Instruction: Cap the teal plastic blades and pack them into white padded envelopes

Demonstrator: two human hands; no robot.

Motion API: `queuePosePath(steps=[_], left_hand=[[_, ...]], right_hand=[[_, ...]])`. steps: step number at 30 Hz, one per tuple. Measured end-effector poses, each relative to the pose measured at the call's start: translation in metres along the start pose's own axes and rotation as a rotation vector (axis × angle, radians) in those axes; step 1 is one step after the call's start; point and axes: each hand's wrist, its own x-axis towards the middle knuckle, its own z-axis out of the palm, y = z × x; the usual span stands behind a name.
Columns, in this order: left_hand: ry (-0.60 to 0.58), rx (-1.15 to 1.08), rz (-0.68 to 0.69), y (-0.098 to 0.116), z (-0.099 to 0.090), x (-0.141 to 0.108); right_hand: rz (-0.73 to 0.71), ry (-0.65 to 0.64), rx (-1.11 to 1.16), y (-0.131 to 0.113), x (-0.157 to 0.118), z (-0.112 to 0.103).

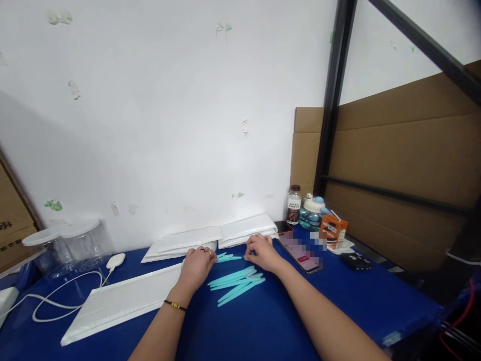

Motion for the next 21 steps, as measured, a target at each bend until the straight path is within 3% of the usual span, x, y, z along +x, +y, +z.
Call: queuePosePath(steps=[5, 8, 13, 21], left_hand=[[-0.008, -0.017, -0.15, -0.012, -0.005, -0.003], [0.004, -0.129, -0.095, -0.004, -0.005, -0.004], [-0.156, -0.291, 0.062, 0.018, -0.003, -0.008], [-0.199, -0.28, 0.068, 0.021, 0.002, -0.006]], right_hand=[[0.144, 0.076, -0.037, 0.017, -0.001, -0.008], [0.072, 0.058, 0.033, 0.011, -0.004, -0.011], [-0.088, -0.094, 0.128, -0.004, -0.012, -0.015], [-0.172, -0.164, 0.078, -0.007, -0.012, -0.012]])
